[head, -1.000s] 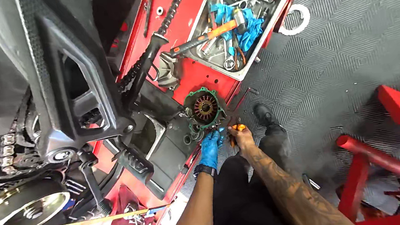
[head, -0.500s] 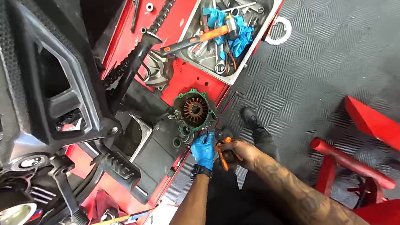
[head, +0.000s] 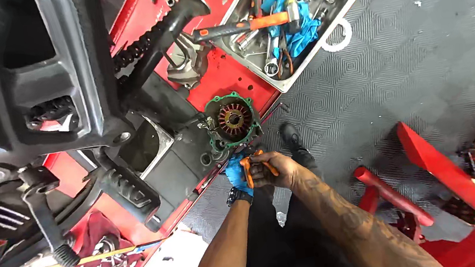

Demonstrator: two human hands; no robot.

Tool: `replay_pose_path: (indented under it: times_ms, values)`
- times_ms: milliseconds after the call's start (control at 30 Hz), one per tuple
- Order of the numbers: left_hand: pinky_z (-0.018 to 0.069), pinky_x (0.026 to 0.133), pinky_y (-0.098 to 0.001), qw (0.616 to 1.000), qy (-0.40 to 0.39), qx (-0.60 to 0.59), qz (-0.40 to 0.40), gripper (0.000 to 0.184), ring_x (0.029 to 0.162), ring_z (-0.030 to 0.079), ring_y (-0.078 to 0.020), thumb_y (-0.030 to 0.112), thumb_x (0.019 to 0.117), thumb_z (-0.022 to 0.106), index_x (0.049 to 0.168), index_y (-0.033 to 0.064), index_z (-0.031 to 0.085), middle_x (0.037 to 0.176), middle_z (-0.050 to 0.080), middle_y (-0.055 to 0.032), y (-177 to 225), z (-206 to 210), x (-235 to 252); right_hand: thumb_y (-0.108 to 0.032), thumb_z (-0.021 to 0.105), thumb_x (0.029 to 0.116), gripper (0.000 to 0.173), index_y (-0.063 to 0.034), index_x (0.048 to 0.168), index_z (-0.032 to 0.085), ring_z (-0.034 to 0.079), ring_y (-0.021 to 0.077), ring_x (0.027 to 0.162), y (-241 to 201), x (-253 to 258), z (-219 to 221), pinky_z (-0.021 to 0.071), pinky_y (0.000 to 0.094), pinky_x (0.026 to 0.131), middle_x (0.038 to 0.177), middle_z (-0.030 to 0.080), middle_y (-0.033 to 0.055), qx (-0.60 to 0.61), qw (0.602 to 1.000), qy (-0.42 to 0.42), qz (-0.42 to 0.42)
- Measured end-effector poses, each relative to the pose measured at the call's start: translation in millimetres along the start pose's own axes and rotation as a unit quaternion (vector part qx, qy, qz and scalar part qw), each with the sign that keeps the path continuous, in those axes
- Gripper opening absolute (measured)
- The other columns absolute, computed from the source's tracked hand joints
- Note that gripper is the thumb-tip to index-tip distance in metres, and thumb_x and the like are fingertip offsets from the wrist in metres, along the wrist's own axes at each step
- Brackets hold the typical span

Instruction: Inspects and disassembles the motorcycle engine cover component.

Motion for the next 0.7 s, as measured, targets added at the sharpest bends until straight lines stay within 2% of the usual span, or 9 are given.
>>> replay_pose_path:
  times_ms: [100, 167, 233, 433, 500, 567, 633, 667, 700]
  values:
    - [0.0537, 0.066, -0.0251, 0.996, -0.04, -0.053, 0.068, 0.024, 0.072, 0.061, -0.0066, 0.013, 0.1065, 0.047, 0.118, -0.0006, 0.063, 0.09, 0.066, -0.0061, 9, 3, -4, -0.036, 0.045, 0.1074, 0.038, -0.0051, 0.121, 0.064, 0.073, 0.0278, 0.09, 4, 2, 5, 0.0605, 0.0461, 0.084, 0.098, 0.072, 0.0153, 0.026, 0.999, 0.015, -0.011]
    - [0.0535, 0.07, -0.0226, 0.987, 0.084, -0.053, -0.127, 0.019, 0.071, 0.059, -0.0069, -0.001, 0.1051, 0.043, 0.109, -0.0026, 0.061, 0.087, 0.063, -0.0066, 80, 25, -26, -0.037, 0.045, 0.1073, 0.039, -0.005, 0.121, 0.063, 0.072, 0.0271, 0.089, 8, 6, 3, 0.0604, 0.0457, 0.083, 0.096, 0.072, 0.0143, 0.03, 0.999, 0.022, -0.015]
    - [0.0513, 0.065, -0.0167, 0.977, 0.121, -0.041, -0.169, 0.016, 0.069, 0.057, -0.0026, -0.002, 0.1046, 0.042, 0.106, -0.0029, 0.058, 0.086, 0.062, -0.0048, 126, 36, -38, -0.037, 0.047, 0.1067, 0.036, -0.006, 0.118, 0.064, 0.071, 0.0248, 0.084, 10, 10, 2, 0.0607, 0.044, 0.078, 0.09, 0.069, 0.0114, 0.025, 0.999, 0.04, -0.028]
    - [0.0486, 0.1, -0.0362, 0.971, 0.065, 0.198, -0.114, 0.026, 0.108, 0.063, -0.0224, -0.001, 0.1052, 0.047, 0.123, -0.0097, 0.064, 0.121, 0.067, -0.0208, 130, 33, -34, -0.033, 0.056, 0.1055, 0.028, -0.0078, 0.118, 0.06, 0.067, 0.0218, 0.074, 15, 4, 6, 0.0613, 0.0457, 0.074, 0.085, 0.064, 0.0083, 0.015, 0.993, 0.102, -0.065]
    - [0.0488, 0.103, -0.0434, 0.947, 0.034, 0.317, -0.026, 0.025, 0.115, 0.064, -0.0239, 0.002, 0.1042, 0.053, 0.123, 0.0011, 0.07, 0.126, 0.069, -0.0132, 90, 23, -20, -0.032, 0.061, 0.1035, 0.03, -0.0092, 0.123, 0.058, 0.066, 0.0211, 0.07, 15, 2, 4, 0.061, 0.0417, 0.067, 0.085, 0.063, 0.0083, -0.006, 0.99, 0.126, -0.068]
    - [0.0579, 0.093, -0.0517, 0.879, 0.045, 0.413, 0.234, 0.025, 0.11, 0.069, -0.0289, 0.011, 0.1008, 0.06, 0.122, 0.0097, 0.073, 0.127, 0.07, -0.0128, 31, 7, -5, -0.03, 0.064, 0.1022, 0.033, -0.008, 0.126, 0.057, 0.065, 0.0207, 0.069, 12, 2, -1, 0.0585, 0.0378, 0.062, 0.088, 0.065, 0.0107, -0.083, 0.981, 0.148, -0.096]
    - [0.0579, 0.091, -0.0551, 0.824, 0.036, 0.482, 0.297, 0.022, 0.107, 0.07, -0.0334, 0.01, 0.0955, 0.065, 0.114, 0.006, 0.075, 0.12, 0.071, -0.0171, 30, 9, -3, -0.029, 0.067, 0.0987, 0.03, -0.0067, 0.119, 0.063, 0.064, 0.0198, 0.069, 2, 4, -9, 0.0552, 0.0376, 0.061, 0.086, 0.067, 0.0104, -0.277, 0.927, 0.203, -0.149]
    - [0.0551, 0.097, -0.0542, 0.821, 0.011, 0.526, 0.222, 0.02, 0.111, 0.069, -0.0341, 0.009, 0.095, 0.066, 0.111, 0.0033, 0.077, 0.118, 0.073, -0.0178, 52, 17, -6, -0.03, 0.068, 0.0983, 0.03, -0.0079, 0.119, 0.064, 0.066, 0.0234, 0.076, -5, 3, -12, 0.056, 0.0439, 0.068, 0.089, 0.068, 0.0114, -0.404, 0.869, 0.233, -0.164]
    - [0.0433, 0.113, -0.0499, 0.822, -0.065, 0.565, 0.014, 0.027, 0.131, 0.059, -0.0306, 0.009, 0.1015, 0.061, 0.126, 0.0034, 0.072, 0.136, 0.066, -0.0149, 86, 30, -9, -0.031, 0.068, 0.0983, 0.032, -0.0092, 0.122, 0.063, 0.07, 0.028, 0.085, -11, 2, -12, 0.0583, 0.051, 0.076, 0.093, 0.07, 0.0127, -0.524, 0.796, 0.25, -0.172]
Point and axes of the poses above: each hand's wrist, its own x-axis towards the middle knuckle, its own z-axis out of the palm, y = z × x, the point moved 5 cm from there along x, towards the middle knuckle
